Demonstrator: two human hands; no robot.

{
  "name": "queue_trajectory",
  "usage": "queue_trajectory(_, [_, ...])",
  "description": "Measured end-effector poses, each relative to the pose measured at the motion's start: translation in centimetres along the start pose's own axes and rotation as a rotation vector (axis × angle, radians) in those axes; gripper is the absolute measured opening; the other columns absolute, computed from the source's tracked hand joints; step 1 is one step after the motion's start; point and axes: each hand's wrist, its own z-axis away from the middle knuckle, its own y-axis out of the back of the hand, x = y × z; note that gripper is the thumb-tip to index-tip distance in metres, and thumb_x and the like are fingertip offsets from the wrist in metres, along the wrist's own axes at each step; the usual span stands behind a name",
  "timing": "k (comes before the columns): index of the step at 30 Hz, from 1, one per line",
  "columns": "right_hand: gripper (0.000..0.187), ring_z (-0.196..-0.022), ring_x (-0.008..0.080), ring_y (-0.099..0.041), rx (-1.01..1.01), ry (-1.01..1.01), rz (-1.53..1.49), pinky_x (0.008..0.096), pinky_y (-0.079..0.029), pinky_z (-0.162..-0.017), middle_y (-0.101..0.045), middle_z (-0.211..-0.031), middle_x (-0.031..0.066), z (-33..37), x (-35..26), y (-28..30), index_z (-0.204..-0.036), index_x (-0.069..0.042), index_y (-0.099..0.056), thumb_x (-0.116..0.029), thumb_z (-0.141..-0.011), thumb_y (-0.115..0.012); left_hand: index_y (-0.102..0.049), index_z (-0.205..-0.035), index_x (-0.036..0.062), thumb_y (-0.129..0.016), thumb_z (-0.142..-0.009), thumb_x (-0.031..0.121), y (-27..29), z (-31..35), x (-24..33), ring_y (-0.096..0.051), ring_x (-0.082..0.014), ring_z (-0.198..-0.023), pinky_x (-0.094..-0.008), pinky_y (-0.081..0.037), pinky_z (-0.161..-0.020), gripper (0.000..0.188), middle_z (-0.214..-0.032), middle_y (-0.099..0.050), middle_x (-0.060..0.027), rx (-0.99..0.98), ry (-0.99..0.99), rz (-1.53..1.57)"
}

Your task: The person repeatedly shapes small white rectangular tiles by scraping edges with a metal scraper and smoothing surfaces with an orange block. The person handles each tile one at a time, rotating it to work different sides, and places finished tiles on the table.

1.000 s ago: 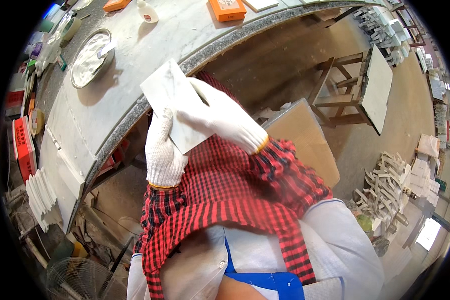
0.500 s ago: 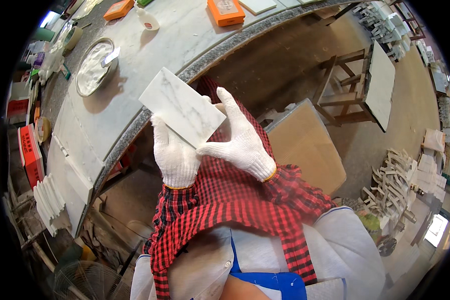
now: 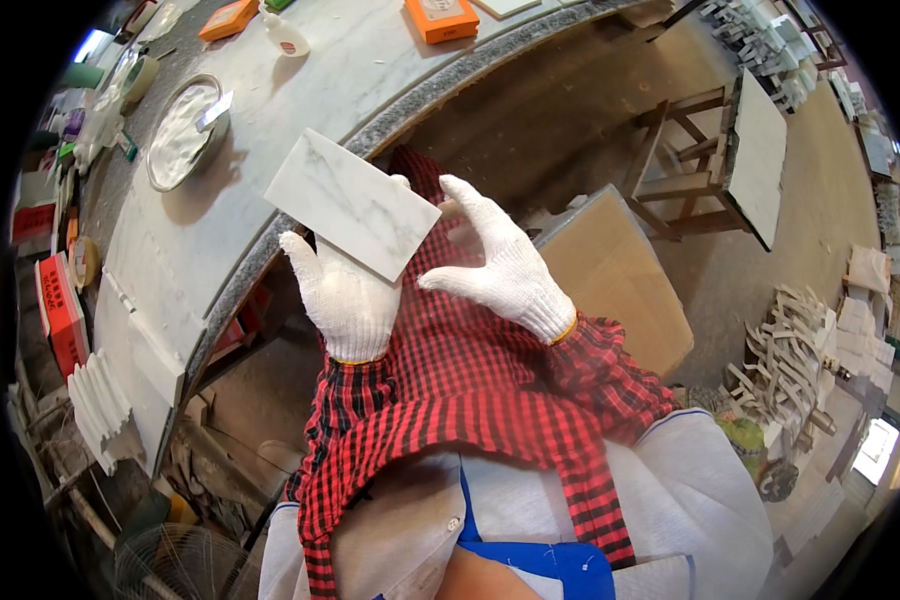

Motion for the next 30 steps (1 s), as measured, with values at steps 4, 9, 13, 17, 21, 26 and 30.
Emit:
queue_trajectory(4, [0.103,-0.124,0.0289,-0.058,0.029,0.165,0.051,0.0398,-0.045,-0.108,-0.057,-0.137,0.0177,-0.4,0.0,-0.4,-0.154,-0.001,-0.038,-0.031,-0.071,-0.092,-0.027,-0.159,0.008,-0.035,-0.102,0.067,0.3,0.0,0.2,-0.042,-0.0423,-0.141,-0.0586,-0.034,-0.117,0.083,-0.156,-0.04,-0.0168,0.003,0.014,-0.063])
queue_trajectory(9, [0.1,-0.133,0.0341,-0.052,0.119,0.275,0.116,0.0426,-0.041,-0.113,-0.053,-0.142,0.0212,-1.1,-0.9,-1.0,-0.15,0.002,-0.041,-0.031,-0.07,-0.092,-0.026,-0.159,0.0079,-0.032,-0.103,0.066,0.5,-0.1,0.0,-0.043,-0.0396,-0.14,-0.055,-0.034,-0.117,0.081,-0.156,-0.041,-0.015,-0.06,0.034,-0.051])
queue_trajectory(13, [0.1,-0.136,0.0389,-0.045,0.187,0.393,0.346,0.0448,-0.04,-0.114,-0.045,-0.148,0.0225,-1.6,-3.4,-1.7,-0.15,-0.002,-0.043,-0.031,-0.067,-0.091,-0.024,-0.16,0.0086,-0.028,-0.104,0.067,0.0,0.0,-0.2,-0.039,-0.0343,-0.144,-0.0514,-0.03,-0.12,0.08,-0.158,-0.038,-0.0128,0.012,0.031,-0.113])
queue_trajectory(17, [0.103,-0.132,0.0455,-0.043,0.162,0.396,0.465,0.0513,-0.037,-0.112,-0.041,-0.149,0.0259,-2.1,-4.3,-2.7,-0.15,-0.006,-0.042,-0.038,-0.065,-0.09,-0.021,-0.161,0.0097,-0.027,-0.101,0.073,-1.2,0.2,-0.4,-0.035,-0.0299,-0.147,-0.0462,-0.029,-0.121,0.088,-0.16,-0.035,-0.0099,0.074,0.06,-0.16])
queue_trajectory(21, [0.104,-0.13,0.0474,-0.043,0.155,0.403,0.497,0.0529,-0.037,-0.111,-0.04,-0.148,0.0266,-2.6,-4.0,-3.1,-0.151,-0.007,-0.04,-0.039,-0.066,-0.089,-0.022,-0.161,0.0084,-0.027,-0.102,0.072,-0.9,0.1,-0.6,-0.034,-0.0292,-0.147,-0.0451,-0.027,-0.122,0.087,-0.162,-0.033,-0.0105,0.045,0.059,-0.126])
queue_trajectory(26, [0.1,-0.14,0.043,-0.04,0.097,0.312,0.468,0.0491,-0.038,-0.115,-0.038,-0.155,0.0246,-3.1,-4.2,-2.4,-0.151,-0.004,-0.044,-0.041,-0.07,-0.088,-0.019,-0.162,0.0083,-0.028,-0.1,0.074,-1.0,-0.3,-0.8,-0.031,-0.0297,-0.15,-0.0467,-0.024,-0.123,0.09,-0.163,-0.031,-0.0105,0.038,0.083,-0.056])
queue_trajectory(30, [0.095,-0.14,0.0422,-0.04,0.081,0.335,0.436,0.0487,-0.038,-0.115,-0.038,-0.155,0.025,-3.3,-3.7,-1.7,-0.151,-0.004,-0.045,-0.04,-0.073,-0.087,-0.019,-0.162,0.0083,-0.03,-0.098,0.076,-1.3,-0.6,-0.7,-0.031,-0.0303,-0.149,-0.0482,-0.025,-0.123,0.093,-0.163,-0.03,-0.0107,0.034,0.105,-0.112])
